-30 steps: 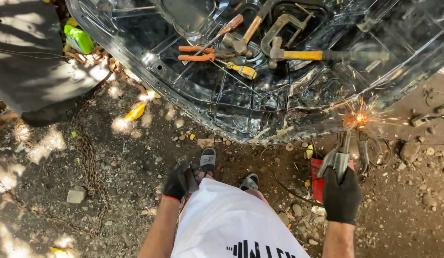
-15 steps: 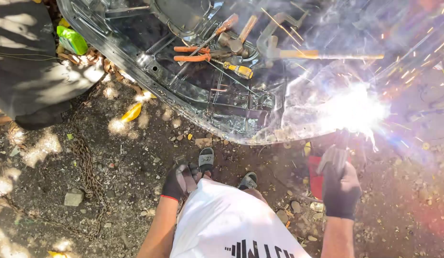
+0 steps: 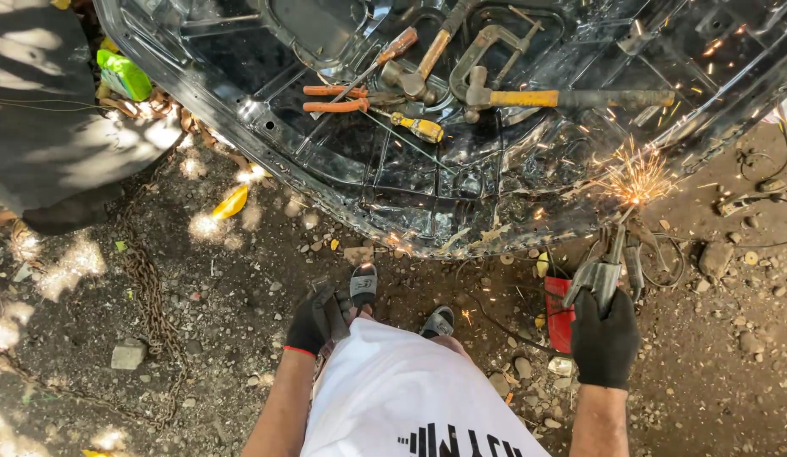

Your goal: The person welds the edge of a car door frame using a welding torch, creating sparks and smoke. They then use pliers to remove slag from the weld and continue welding other sections of the frame.

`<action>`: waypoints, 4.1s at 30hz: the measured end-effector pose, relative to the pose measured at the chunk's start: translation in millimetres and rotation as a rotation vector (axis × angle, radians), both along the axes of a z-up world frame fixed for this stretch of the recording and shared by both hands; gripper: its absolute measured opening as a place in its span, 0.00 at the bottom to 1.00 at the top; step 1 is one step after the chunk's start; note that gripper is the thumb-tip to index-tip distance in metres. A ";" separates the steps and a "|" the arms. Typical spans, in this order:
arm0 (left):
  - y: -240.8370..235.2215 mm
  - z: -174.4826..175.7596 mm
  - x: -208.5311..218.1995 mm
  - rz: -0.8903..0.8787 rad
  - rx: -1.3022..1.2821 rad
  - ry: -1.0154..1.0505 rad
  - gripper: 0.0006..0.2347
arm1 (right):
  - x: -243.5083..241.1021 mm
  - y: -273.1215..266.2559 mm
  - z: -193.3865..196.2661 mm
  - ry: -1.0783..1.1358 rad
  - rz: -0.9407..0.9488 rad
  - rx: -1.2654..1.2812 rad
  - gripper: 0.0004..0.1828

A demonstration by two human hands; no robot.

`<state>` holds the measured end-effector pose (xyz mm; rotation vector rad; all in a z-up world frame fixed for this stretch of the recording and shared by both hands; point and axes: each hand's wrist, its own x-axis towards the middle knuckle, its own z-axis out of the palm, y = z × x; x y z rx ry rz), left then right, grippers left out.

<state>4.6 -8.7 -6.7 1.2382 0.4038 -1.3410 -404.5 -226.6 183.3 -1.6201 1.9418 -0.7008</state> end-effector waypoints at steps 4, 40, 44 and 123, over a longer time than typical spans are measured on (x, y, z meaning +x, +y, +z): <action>0.4 2.2 0.4 0.009 -0.080 0.018 0.10 | -10.8 -3.3 -7.8 -0.229 -0.056 0.118 0.13; 7.8 -32.4 8.1 -0.242 -0.006 -0.125 0.12 | 5.6 13.6 16.0 0.204 0.102 -0.134 0.20; 6.8 -36.3 8.2 -0.198 0.023 -0.084 0.11 | 3.6 15.3 13.2 0.236 0.080 -0.071 0.21; 39.7 -122.6 24.4 -0.029 -0.370 0.191 0.09 | -8.4 14.3 -11.1 0.325 0.165 -0.135 0.19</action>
